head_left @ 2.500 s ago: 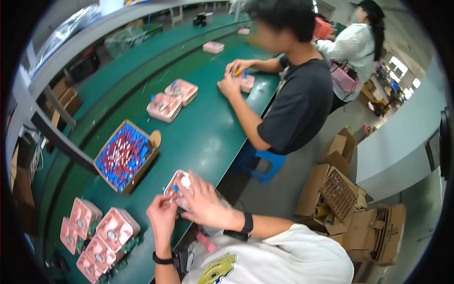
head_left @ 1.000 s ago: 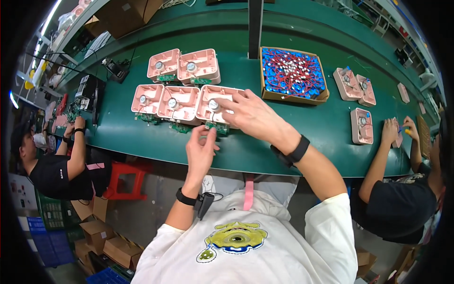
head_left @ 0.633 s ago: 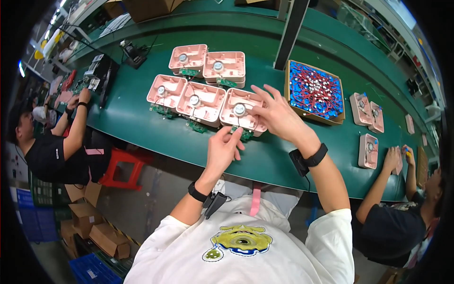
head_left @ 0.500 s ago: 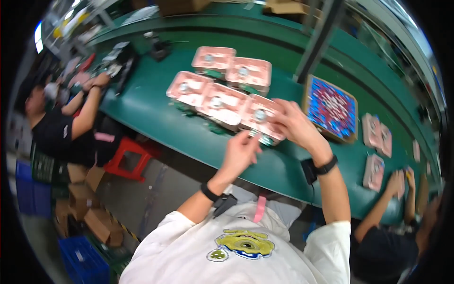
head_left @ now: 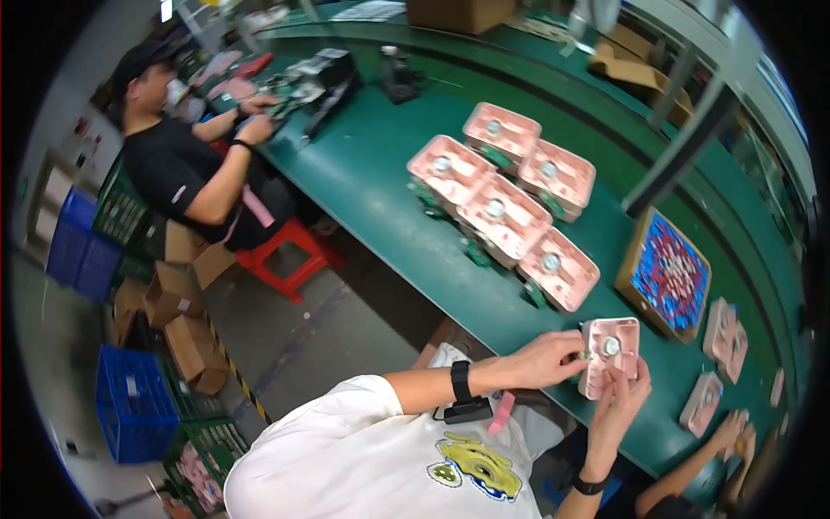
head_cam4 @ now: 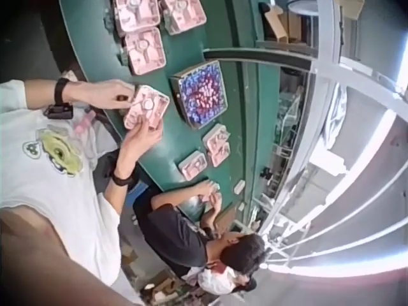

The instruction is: The worker is assembling small electronic components into plastic holders on a factory production line.

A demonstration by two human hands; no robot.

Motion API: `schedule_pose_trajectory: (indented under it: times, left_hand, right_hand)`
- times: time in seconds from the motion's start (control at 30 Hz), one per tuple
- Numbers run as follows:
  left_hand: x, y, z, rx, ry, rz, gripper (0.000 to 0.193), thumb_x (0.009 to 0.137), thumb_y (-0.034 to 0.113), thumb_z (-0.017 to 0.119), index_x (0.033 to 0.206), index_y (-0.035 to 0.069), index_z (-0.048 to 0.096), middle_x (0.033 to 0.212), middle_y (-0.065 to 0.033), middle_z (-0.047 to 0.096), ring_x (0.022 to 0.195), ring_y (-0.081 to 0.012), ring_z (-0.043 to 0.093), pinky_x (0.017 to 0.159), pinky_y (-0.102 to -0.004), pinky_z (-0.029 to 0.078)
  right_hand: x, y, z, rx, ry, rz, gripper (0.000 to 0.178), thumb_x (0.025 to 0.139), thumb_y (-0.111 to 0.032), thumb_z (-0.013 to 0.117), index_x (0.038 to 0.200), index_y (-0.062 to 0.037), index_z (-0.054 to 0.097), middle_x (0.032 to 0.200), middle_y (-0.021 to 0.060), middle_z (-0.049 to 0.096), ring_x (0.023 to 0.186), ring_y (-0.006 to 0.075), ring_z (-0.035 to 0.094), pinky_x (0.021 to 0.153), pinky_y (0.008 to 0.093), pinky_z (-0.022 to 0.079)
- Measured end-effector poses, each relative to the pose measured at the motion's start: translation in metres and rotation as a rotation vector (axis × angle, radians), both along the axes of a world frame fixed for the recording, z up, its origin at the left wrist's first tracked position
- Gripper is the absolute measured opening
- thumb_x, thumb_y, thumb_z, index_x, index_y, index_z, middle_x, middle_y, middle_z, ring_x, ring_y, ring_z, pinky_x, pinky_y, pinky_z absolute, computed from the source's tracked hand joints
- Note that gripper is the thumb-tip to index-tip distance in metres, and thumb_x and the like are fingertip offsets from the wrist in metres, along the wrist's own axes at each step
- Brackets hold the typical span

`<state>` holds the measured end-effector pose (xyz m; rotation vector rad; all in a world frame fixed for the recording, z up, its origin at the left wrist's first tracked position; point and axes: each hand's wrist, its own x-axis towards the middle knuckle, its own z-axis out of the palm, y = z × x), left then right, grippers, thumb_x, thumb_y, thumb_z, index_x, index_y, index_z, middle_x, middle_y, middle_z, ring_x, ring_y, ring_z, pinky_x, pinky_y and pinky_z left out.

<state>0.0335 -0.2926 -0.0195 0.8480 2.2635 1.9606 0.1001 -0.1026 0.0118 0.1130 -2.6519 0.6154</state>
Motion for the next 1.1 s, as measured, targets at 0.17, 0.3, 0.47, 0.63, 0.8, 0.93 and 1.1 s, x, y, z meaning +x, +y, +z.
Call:
schedule_pose_trajectory:
  times: [0.17,0.3,0.47,0.63,0.8,0.93,1.1]
  left_hand:
    - [-0.01,0.014,-0.032,-0.208,-0.049,-0.193,0.02,0.095,0.017,0.073,0.105,0.0,0.068,0.086,-0.0164,0.063,0.075,-0.0283,0.066,0.069,-0.0404,0.054]
    - [-0.03,0.013,-0.015,-0.189,-0.427,-0.28,0.016,0.101,0.012,0.071,0.106,-0.003,0.068,0.091,-0.0056,0.068,0.077,-0.0097,0.066,0.061,-0.0271,0.056]
    - [-0.039,0.026,-0.002,-0.2,-0.449,-0.274,0.019,0.101,0.011,0.071,0.112,-0.003,0.066,0.092,-0.0032,0.067,0.079,-0.0078,0.065,0.061,-0.0249,0.057]
    - [-0.034,0.026,-0.002,-0.209,-0.466,-0.224,0.022,0.101,0.009,0.071,0.118,-0.002,0.064,0.092,-0.002,0.066,0.08,-0.0067,0.064,0.061,-0.0235,0.056]
    - [-0.035,0.025,0.004,-0.251,-0.479,-0.189,0.024,0.1,0.007,0.07,0.122,0.0,0.064,0.093,-0.0015,0.066,0.081,-0.0067,0.063,0.062,-0.0232,0.055]
    - [-0.036,0.024,0.005,-0.268,-0.457,-0.19,0.025,0.1,0.005,0.07,0.123,0.0,0.063,0.094,-0.0015,0.066,0.082,-0.0068,0.063,0.064,-0.0235,0.055]
    - [-0.037,0.025,-0.001,-0.264,-0.419,-0.173,0.024,0.1,0.005,0.07,0.122,-0.001,0.064,0.096,-0.0021,0.067,0.083,-0.0064,0.063,0.068,-0.0231,0.053]
  right_hand:
    - [0.04,0.011,-0.029,-0.108,-0.087,-0.202,0.02,0.093,0.0,0.069,0.113,-0.0043,0.072,0.144,0.0305,0.05,0.128,0.0471,0.051,0.108,0.049,0.045]
    - [0.035,0.013,0.006,-0.023,-0.101,-0.231,0.019,0.091,0.0,0.071,0.109,-0.0035,0.074,0.142,0.0289,0.053,0.124,0.0447,0.055,0.105,0.0476,0.047]
    - [0.019,0.033,0.026,-0.566,-0.19,-0.073,0.01,0.096,0.003,0.068,0.105,0.0031,0.072,0.119,0.0218,0.071,0.101,0.0299,0.072,0.085,0.037,0.059]
    - [-0.007,0.044,0.033,-1.256,-0.25,0.091,0.012,0.104,0.0,0.063,0.111,0.0084,0.066,0.107,0.0229,0.076,0.095,0.0283,0.078,0.077,0.032,0.065]
    - [-0.012,0.043,0.032,-1.37,-0.225,0.151,0.016,0.108,-0.004,0.057,0.117,0.0086,0.061,0.11,0.0268,0.074,0.1,0.0325,0.078,0.081,0.0339,0.067]
    - [-0.013,0.042,0.033,-1.372,-0.238,0.192,0.018,0.11,-0.007,0.053,0.118,0.0079,0.061,0.11,0.0266,0.074,0.101,0.0329,0.077,0.082,0.0353,0.067]
    - [-0.012,0.044,0.036,-1.355,-0.277,0.196,0.019,0.11,-0.008,0.054,0.117,0.0075,0.061,0.108,0.0268,0.075,0.098,0.0319,0.078,0.08,0.0353,0.067]
